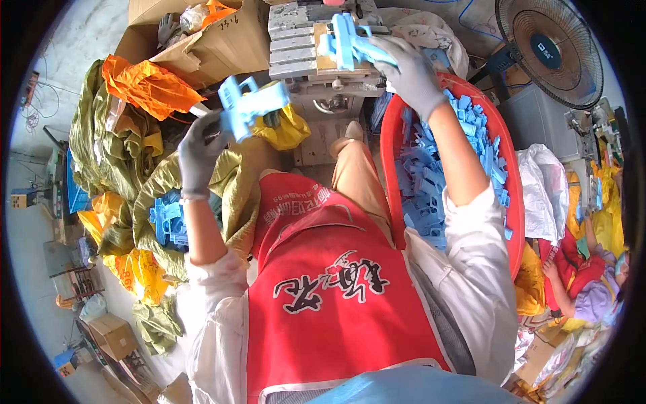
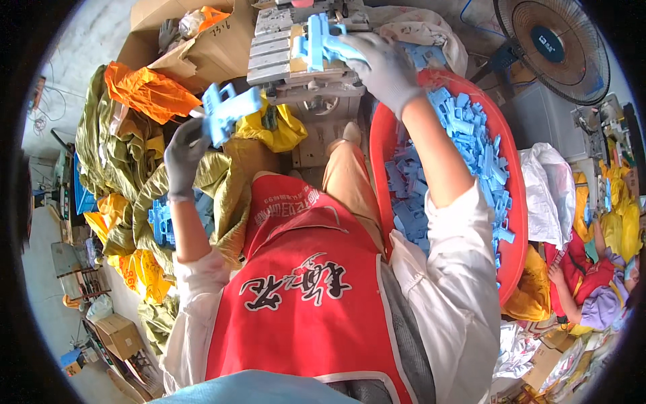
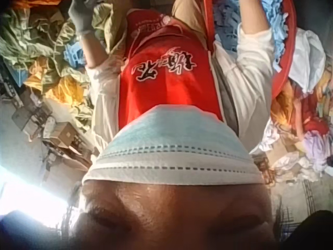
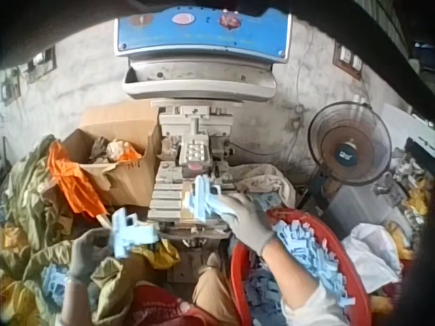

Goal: Sorting and preparing light blue plastic toy components at a manufacturing workstation.

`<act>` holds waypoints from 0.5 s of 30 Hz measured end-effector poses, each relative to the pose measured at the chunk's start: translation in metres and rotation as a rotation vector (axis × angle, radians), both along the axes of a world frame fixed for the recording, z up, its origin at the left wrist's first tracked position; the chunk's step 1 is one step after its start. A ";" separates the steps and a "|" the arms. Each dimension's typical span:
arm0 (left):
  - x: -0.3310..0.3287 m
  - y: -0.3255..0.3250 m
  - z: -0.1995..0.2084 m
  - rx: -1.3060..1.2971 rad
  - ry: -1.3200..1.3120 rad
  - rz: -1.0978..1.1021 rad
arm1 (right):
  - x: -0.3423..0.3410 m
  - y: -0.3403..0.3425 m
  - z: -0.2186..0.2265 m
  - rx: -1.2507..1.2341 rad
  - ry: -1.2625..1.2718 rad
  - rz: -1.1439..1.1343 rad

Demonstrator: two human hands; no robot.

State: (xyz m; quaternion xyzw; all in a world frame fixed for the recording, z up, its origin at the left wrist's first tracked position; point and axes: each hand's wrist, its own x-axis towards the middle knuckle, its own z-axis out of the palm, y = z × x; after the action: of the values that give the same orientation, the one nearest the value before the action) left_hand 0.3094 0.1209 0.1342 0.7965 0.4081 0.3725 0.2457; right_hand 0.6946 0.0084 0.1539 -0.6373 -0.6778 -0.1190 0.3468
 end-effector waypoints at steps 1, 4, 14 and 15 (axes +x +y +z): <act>-0.016 -0.008 0.001 -0.048 0.001 0.022 | 0.001 0.008 0.001 -0.060 0.007 0.033; -0.076 -0.025 -0.026 -0.003 -0.053 0.130 | 0.003 0.023 0.003 -0.076 -0.290 0.030; -0.202 -0.080 -0.047 -0.279 0.002 0.657 | 0.014 -0.084 -0.052 -0.127 0.179 -0.067; -0.224 -0.083 -0.056 -0.297 -0.019 0.667 | 0.022 -0.102 -0.077 -0.196 0.207 -0.160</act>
State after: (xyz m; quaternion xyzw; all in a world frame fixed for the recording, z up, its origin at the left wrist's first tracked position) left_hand 0.0857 0.0384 0.0784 0.5719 0.6926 0.3762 0.2274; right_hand 0.7169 -0.0938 0.0774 -0.7289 -0.5938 -0.0132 0.3406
